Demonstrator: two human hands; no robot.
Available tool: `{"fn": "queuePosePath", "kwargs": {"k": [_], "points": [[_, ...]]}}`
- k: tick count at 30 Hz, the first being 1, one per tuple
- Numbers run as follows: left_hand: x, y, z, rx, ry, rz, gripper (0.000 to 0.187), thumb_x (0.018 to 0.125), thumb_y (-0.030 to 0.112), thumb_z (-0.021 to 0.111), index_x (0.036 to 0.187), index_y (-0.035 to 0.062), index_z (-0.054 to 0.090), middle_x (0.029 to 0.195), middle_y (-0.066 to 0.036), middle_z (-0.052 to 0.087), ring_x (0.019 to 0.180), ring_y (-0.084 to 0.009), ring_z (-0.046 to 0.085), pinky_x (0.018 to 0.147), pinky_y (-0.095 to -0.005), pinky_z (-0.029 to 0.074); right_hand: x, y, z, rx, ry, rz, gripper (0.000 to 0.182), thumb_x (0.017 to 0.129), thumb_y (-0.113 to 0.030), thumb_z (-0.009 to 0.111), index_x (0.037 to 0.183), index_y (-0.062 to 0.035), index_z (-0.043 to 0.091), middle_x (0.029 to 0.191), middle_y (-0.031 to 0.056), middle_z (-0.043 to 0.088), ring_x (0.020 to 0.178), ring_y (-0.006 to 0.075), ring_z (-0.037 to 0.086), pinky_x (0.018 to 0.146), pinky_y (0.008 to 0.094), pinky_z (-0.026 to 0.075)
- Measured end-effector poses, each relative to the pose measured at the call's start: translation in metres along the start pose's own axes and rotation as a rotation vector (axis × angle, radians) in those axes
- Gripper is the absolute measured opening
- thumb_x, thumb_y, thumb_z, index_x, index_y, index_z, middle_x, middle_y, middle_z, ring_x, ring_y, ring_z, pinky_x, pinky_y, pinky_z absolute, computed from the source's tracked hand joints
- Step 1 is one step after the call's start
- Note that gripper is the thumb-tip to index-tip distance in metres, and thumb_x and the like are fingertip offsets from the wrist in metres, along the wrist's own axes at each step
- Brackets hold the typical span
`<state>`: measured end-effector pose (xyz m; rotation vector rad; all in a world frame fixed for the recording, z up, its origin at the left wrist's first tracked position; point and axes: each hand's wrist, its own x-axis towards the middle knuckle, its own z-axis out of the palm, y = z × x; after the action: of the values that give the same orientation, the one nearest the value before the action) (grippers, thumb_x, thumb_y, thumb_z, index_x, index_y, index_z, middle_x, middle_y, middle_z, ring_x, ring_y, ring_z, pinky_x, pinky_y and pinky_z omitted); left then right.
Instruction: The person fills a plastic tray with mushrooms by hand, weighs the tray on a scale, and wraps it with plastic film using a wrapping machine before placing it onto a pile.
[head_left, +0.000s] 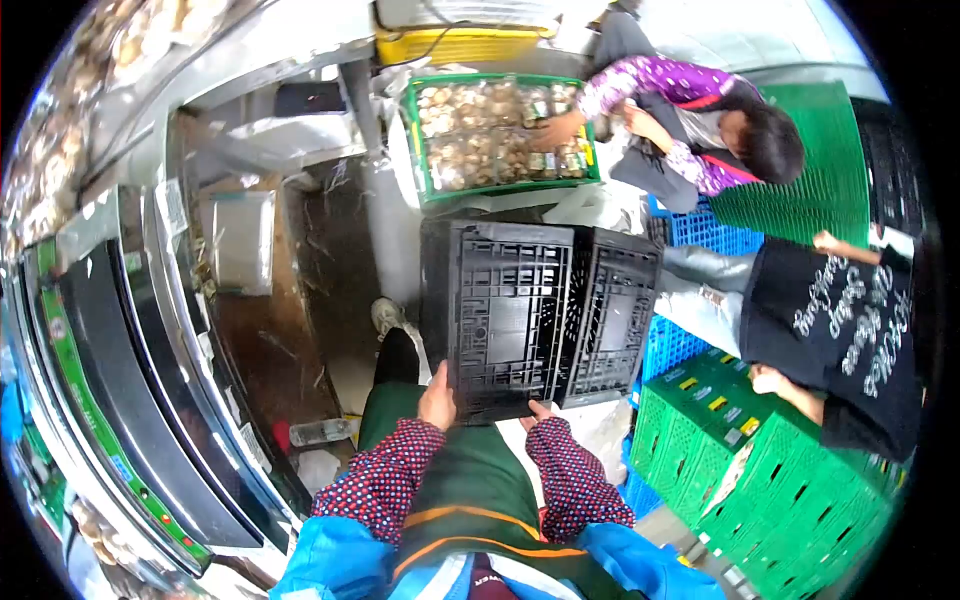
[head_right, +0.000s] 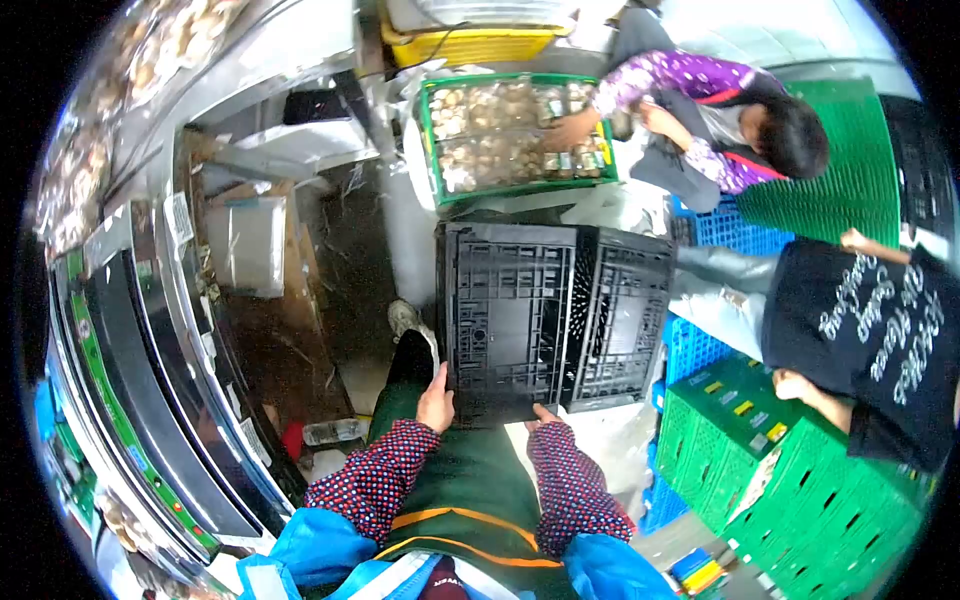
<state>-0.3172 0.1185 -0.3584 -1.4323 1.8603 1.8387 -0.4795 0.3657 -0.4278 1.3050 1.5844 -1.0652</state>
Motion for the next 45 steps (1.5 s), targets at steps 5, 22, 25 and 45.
{"fn": "queuePosePath", "kwargs": {"k": [5,22,25,45], "points": [[0.004,-0.019,0.02,0.237,0.137,0.124,0.06,0.074,0.002,0.052,0.131,0.0055,0.032,0.114,-0.025,0.049,0.101,-0.039,0.05,0.086,-0.0417,0.043,-0.009,-0.009,-0.029,0.319,0.167,-0.034,0.052,0.082,-0.033,0.055,0.126,-0.0135,0.037,0.125,0.0167,0.04,0.118,0.0319,0.036,0.091,0.049,0.038],[-0.124,-0.045,0.011,0.443,0.075,-0.189,0.035,0.08,0.014,0.049,0.112,0.004,0.054,0.107,-0.015,0.06,0.102,-0.0286,0.057,0.089,-0.0356,0.044,-0.057,-0.113,-0.068,-1.188,0.193,-0.501,0.107,0.069,-0.026,0.068,0.138,-0.0024,-0.01,0.136,0.0291,0.027,0.125,0.0371,0.034,0.105,0.0403,0.026],[-0.118,-0.014,0.017,0.59,-0.027,-0.151,0.035,0.08,0.012,0.048,0.114,0.0055,0.053,0.106,-0.018,0.059,0.103,-0.0321,0.055,0.089,-0.0369,0.044,-0.091,-0.121,-0.065,-1.207,0.106,-0.509,0.104,0.066,-0.027,0.069,0.138,-0.0002,-0.002,0.136,0.0278,0.028,0.125,0.036,0.033,0.105,0.0377,0.026],[-0.218,0.107,-0.101,-0.143,0.078,0.358,0.019,0.089,0.015,0.048,0.102,0.0045,0.058,0.094,-0.016,0.061,0.087,-0.03,0.061,0.075,-0.0338,0.048,-0.134,0.041,0.136,-2.029,-0.321,-1.004,0.051,0.074,-0.031,0.059,0.119,-0.0083,0.051,0.113,0.0175,0.057,0.106,0.0308,0.053,0.088,0.0365,0.044]]}}
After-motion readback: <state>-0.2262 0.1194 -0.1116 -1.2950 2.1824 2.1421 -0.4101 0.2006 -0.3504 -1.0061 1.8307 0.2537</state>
